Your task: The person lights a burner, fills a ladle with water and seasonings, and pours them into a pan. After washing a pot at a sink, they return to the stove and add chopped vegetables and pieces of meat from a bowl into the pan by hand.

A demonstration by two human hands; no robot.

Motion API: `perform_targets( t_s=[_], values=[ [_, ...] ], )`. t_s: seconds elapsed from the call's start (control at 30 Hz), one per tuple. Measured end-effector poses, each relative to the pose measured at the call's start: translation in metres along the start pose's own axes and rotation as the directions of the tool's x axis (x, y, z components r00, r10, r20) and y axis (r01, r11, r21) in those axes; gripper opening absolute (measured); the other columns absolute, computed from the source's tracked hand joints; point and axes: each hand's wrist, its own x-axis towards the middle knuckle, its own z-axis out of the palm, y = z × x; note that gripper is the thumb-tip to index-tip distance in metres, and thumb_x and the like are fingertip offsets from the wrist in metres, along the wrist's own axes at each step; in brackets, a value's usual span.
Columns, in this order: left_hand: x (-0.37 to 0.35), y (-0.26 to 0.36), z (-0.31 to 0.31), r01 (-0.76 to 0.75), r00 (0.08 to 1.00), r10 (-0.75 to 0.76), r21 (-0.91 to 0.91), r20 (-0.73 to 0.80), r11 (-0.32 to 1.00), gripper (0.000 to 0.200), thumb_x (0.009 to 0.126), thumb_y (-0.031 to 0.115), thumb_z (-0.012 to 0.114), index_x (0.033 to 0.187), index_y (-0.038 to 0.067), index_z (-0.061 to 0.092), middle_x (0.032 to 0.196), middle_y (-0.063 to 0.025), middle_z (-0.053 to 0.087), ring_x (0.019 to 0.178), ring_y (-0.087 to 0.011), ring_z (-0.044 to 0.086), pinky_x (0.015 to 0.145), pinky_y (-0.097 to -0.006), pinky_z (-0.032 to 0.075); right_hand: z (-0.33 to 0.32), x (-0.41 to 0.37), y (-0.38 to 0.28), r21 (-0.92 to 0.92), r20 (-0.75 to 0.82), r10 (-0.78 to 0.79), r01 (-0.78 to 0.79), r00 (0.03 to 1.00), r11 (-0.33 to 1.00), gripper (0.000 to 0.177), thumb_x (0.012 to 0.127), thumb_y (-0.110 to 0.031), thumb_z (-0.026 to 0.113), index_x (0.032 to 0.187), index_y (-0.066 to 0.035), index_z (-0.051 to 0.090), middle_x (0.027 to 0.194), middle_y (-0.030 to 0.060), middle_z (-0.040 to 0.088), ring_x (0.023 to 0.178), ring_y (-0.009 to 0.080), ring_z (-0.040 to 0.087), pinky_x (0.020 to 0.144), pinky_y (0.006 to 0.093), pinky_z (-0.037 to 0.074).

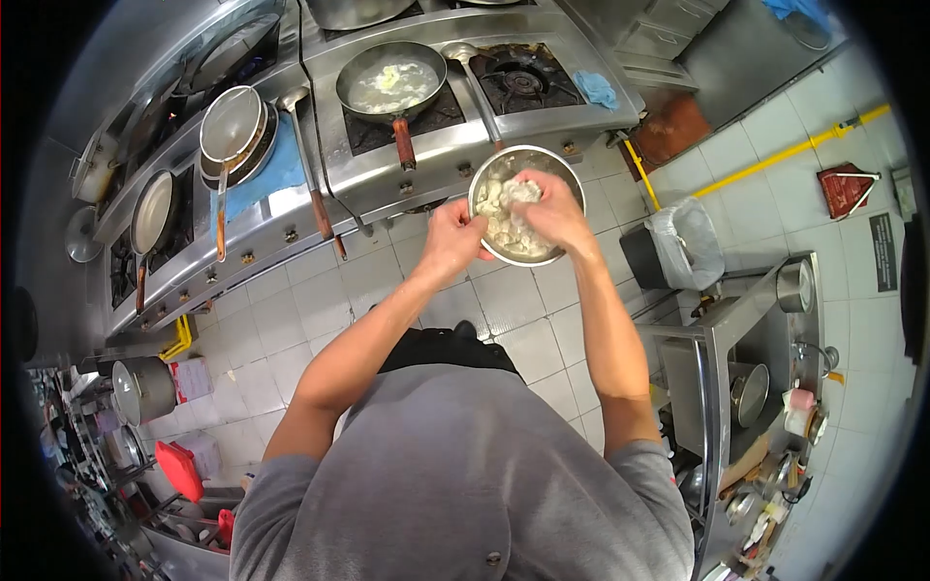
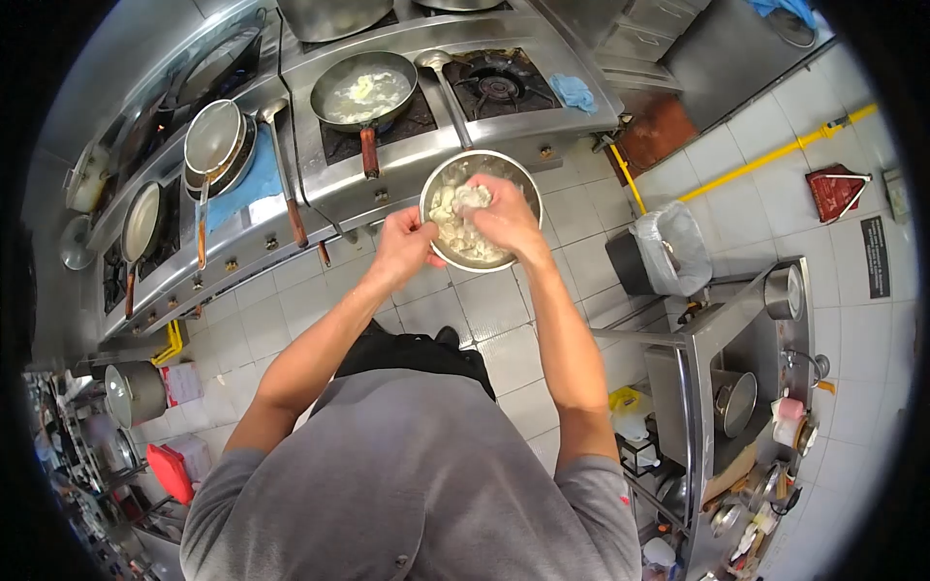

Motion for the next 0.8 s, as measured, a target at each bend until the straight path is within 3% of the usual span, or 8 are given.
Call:
perform_targets(
  t_s=[0.13,0.17,0.27,0.47,0.67,0.77,0.8],
  values=[
    [0.005,0.001,-0.005,0.008,0.999,-0.009,-0.02,-0.043,1.0,0.012,0.084,-0.001,0.053,0.091,-0.004,0.062,0.079,-0.0073,0.064,0.062,-0.0133,0.064,0.051,-0.0269,0.058,-0.018,0.001,-0.052,-0.263,0.024,-0.154,0.155,0.988,0.952,0.018,0.077,-0.011,0.069,0.092,-0.002,0.066,0.079,0.0153,0.068,0.075,0.0296,0.068,0.07,0.0371,0.05],
    [0.005,0.002,-0.006,0.012,0.999,-0.013,-0.029,-0.049,1.0,0.012,0.084,-0.001,0.053,0.091,-0.004,0.062,0.08,-0.0077,0.064,0.062,-0.0134,0.065,0.051,-0.0268,0.059,-0.02,0.006,-0.05,-0.337,0.045,-0.186,0.19,0.982,0.922,0.018,0.077,-0.01,0.067,0.093,-0.001,0.066,0.083,0.0192,0.067,0.082,0.0363,0.066,0.071,0.0403,0.05],
    [0.005,0.003,-0.011,0.021,0.998,-0.024,-0.053,-0.065,0.998,0.011,0.084,-0.001,0.053,0.09,-0.004,0.062,0.083,-0.0089,0.066,0.063,-0.0138,0.065,0.051,-0.0267,0.059,-0.017,0.008,-0.072,-0.51,0.072,-0.146,0.162,0.987,0.845,0.017,0.082,-0.011,0.07,0.094,-0.001,0.066,0.084,0.0126,0.068,0.072,0.0256,0.061,0.072,0.0345,0.049],
    [0.006,0.007,-0.026,0.007,0.992,-0.017,-0.077,-0.123,0.997,0.009,0.084,-0.001,0.053,0.088,-0.004,0.061,0.083,-0.0093,0.066,0.063,-0.014,0.066,0.051,-0.0266,0.059,-0.008,0.025,-0.08,-0.515,0.071,-0.354,0.338,0.933,0.788,0.014,0.083,-0.01,0.068,0.095,-0.002,0.067,0.091,0.0124,0.066,0.082,0.0283,0.064,0.072,0.0379,0.048],
    [0.014,0.005,-0.061,0.012,0.984,-0.023,-0.061,-0.175,0.998,0.008,0.084,0.0,0.053,0.088,-0.003,0.06,0.082,-0.0093,0.065,0.063,-0.0142,0.066,0.052,-0.0269,0.059,0.008,0.051,-0.097,-0.529,0.18,-0.28,0.333,0.943,0.781,0.013,0.085,-0.008,0.067,0.096,-0.001,0.069,0.089,0.0125,0.066,0.082,0.027,0.064,0.074,0.0345,0.05],
    [0.019,0.008,-0.081,-0.011,0.982,-0.005,-0.085,-0.189,0.996,0.008,0.084,0.0,0.053,0.088,-0.003,0.06,0.082,-0.0089,0.064,0.063,-0.0143,0.066,0.052,-0.027,0.059,0.022,0.067,-0.097,-0.347,0.235,-0.29,0.359,0.928,0.867,0.015,0.084,-0.002,0.064,0.099,0.001,0.068,0.089,0.0132,0.067,0.082,0.0224,0.065,0.074,0.0336,0.05],
    [0.021,0.011,-0.087,-0.023,0.981,0.004,-0.092,-0.196,0.996,0.008,0.084,0.0,0.053,0.088,-0.004,0.06,0.081,-0.0085,0.064,0.063,-0.0143,0.066,0.052,-0.027,0.059,0.026,0.07,-0.103,-0.346,0.227,-0.296,0.361,0.928,0.866,0.02,0.081,0.002,0.06,0.099,0.001,0.068,0.088,0.016,0.067,0.081,0.0261,0.066,0.073,0.0342,0.05]
  ],
)
